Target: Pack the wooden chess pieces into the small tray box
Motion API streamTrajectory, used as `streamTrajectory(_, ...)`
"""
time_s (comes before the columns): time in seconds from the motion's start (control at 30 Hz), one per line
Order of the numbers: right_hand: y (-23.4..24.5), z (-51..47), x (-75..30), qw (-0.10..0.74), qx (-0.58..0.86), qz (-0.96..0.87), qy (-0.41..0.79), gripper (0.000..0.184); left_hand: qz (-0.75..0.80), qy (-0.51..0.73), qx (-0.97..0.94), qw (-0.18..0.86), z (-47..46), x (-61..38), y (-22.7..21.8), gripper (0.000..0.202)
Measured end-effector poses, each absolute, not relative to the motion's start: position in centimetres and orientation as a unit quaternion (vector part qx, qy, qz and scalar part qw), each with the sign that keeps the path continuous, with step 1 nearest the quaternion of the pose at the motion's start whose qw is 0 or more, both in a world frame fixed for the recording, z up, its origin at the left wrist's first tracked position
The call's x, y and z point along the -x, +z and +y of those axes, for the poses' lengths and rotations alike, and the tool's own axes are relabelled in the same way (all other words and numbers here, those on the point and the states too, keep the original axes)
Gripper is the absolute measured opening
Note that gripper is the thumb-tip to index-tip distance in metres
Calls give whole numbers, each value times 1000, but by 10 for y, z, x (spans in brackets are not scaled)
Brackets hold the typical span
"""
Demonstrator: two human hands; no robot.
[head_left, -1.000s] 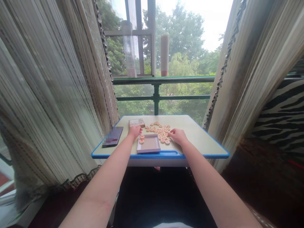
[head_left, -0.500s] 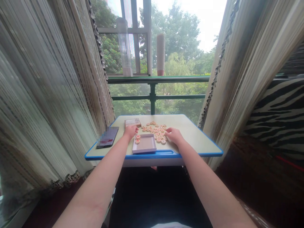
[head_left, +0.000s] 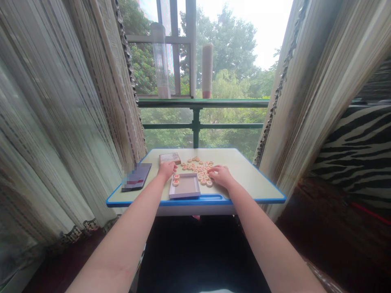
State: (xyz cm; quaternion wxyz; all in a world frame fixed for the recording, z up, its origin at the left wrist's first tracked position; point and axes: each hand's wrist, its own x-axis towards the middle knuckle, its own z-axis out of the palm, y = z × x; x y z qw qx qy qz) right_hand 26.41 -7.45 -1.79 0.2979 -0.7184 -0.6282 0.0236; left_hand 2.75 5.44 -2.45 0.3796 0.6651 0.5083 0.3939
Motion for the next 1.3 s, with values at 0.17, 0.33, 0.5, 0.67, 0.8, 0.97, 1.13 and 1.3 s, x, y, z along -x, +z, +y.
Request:
streamTrajectory(0.17, -18, -75, -263, 278, 726, -629, 20, 22, 509, 392, -665, 381, 57, -28, -26, 21)
streamTrajectory(0.33, -18, -73, -261, 265, 736, -623, 12, 23, 507, 393, -666, 381, 58, -28, -27, 21)
streamTrajectory(0.5, -17, -69, -261, 256, 745, -616, 21, 23, 504, 400, -668, 374, 61, -28, -29, 21)
streamTrajectory(0.67, -18, -67, -263, 251, 751, -609, 34, 25, 503, 407, -667, 369, 62, -28, -30, 20)
streamTrajectory(0.8, -18, -68, -263, 253, 748, -613, 40, 30, 500, 407, -668, 371, 61, -27, -30, 20)
streamTrajectory(0.97, -17, -69, -261, 252, 754, -606, 26, 29, 496, 404, -669, 377, 60, -27, -29, 21)
streamTrajectory(1.13, -17, -68, -261, 250, 750, -612, 19, 25, 485, 405, -676, 379, 57, -28, -26, 22)
streamTrajectory(1.3, -19, -65, -263, 256, 751, -608, 21, 23, 470, 415, -678, 383, 52, -31, -24, 26)
